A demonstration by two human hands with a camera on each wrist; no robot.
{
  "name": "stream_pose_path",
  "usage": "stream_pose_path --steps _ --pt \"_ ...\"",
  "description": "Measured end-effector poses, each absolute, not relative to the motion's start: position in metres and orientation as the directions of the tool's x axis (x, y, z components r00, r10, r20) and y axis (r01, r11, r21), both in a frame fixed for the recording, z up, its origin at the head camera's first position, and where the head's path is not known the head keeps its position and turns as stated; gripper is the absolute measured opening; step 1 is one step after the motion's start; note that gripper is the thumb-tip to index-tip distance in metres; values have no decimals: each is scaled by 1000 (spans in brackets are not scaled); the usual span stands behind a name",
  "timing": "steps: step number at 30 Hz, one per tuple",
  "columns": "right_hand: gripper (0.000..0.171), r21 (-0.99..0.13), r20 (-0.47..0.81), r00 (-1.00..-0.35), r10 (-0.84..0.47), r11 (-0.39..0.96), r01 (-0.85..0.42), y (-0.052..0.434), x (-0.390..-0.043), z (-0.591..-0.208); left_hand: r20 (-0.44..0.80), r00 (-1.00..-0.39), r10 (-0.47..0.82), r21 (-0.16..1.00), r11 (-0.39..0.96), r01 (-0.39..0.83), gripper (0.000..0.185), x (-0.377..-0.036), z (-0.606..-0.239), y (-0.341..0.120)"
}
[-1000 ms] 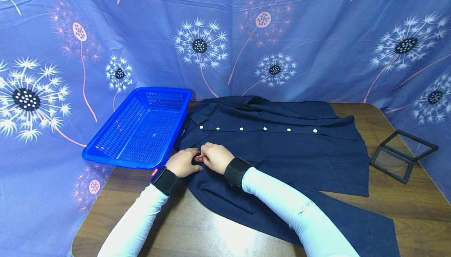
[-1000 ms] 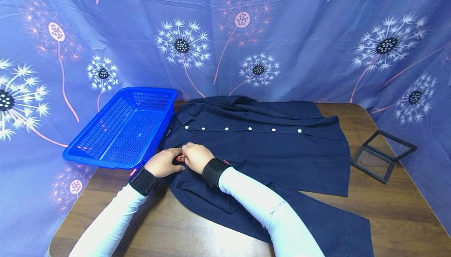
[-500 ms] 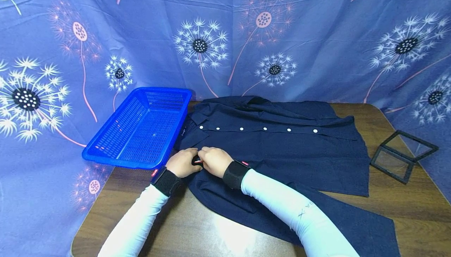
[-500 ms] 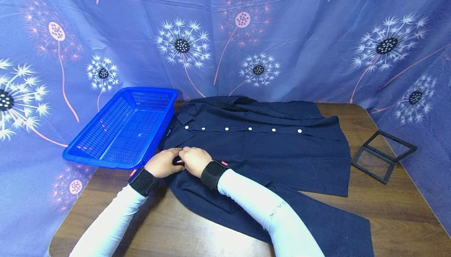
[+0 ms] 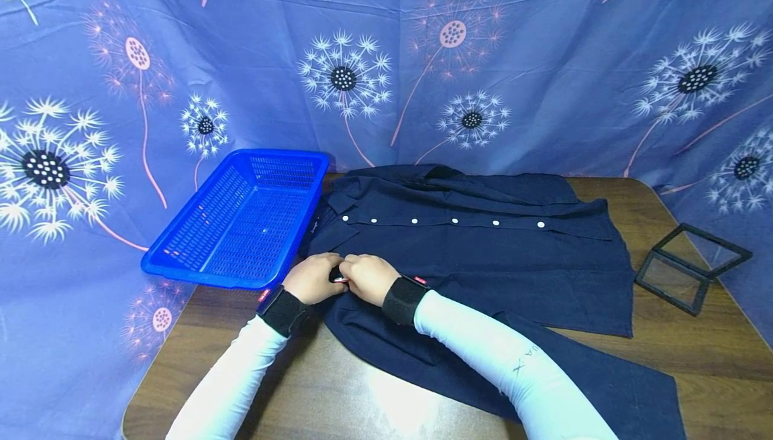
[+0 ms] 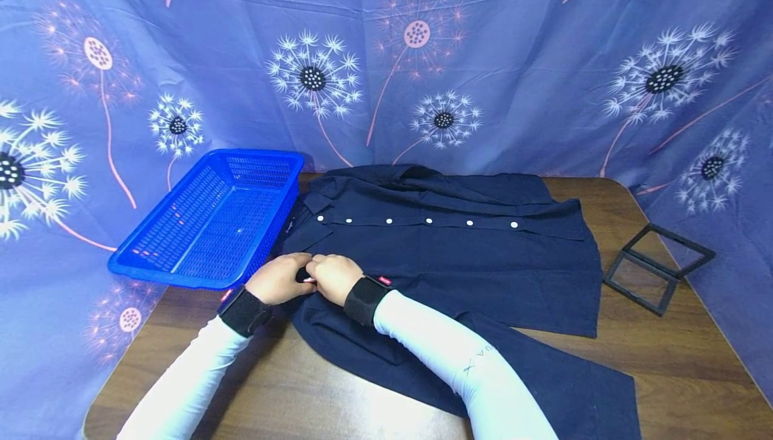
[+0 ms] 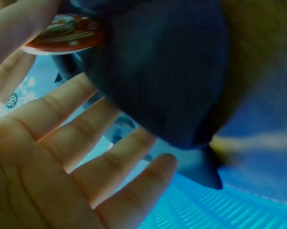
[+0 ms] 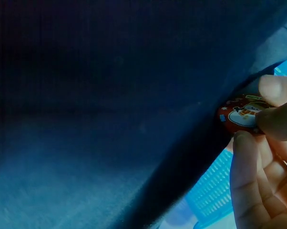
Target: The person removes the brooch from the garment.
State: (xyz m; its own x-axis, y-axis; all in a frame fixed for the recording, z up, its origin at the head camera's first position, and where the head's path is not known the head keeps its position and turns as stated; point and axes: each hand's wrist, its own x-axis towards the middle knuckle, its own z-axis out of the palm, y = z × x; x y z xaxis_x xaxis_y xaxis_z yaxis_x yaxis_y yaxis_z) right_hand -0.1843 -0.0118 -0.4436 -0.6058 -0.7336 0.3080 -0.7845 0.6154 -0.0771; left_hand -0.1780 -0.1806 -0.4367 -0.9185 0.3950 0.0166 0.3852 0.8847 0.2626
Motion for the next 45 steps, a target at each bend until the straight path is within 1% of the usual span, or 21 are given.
stream_pose_path --steps 4,11,20,29,39,45 --pt "10 -75 294 -614 -732 623 -778 -12 -184 -442 16 -912 410 277 874 398 40 -175 -431 -180" --pt "10 -71 283 -609 -741 617 -783 -11 -183 -443 2 -919 394 309 874 375 45 -168 -420 -182" --pt "4 -80 237 -622 -746 623 -778 -11 -183 -444 -22 -911 412 340 860 381 34 -164 -419 -184" --pt "5 -51 234 -621 -749 628 -777 -11 -182 -446 -23 -905 424 335 856 393 34 -166 -426 -185" --pt "9 -40 221 -621 -752 629 -776 -12 -183 -448 -15 -881 472 301 843 446 30 -168 -431 -186" --pt "8 -52 209 -627 -751 631 -774 -12 -184 -448 12 -867 498 259 836 484 25 -166 -430 -185"
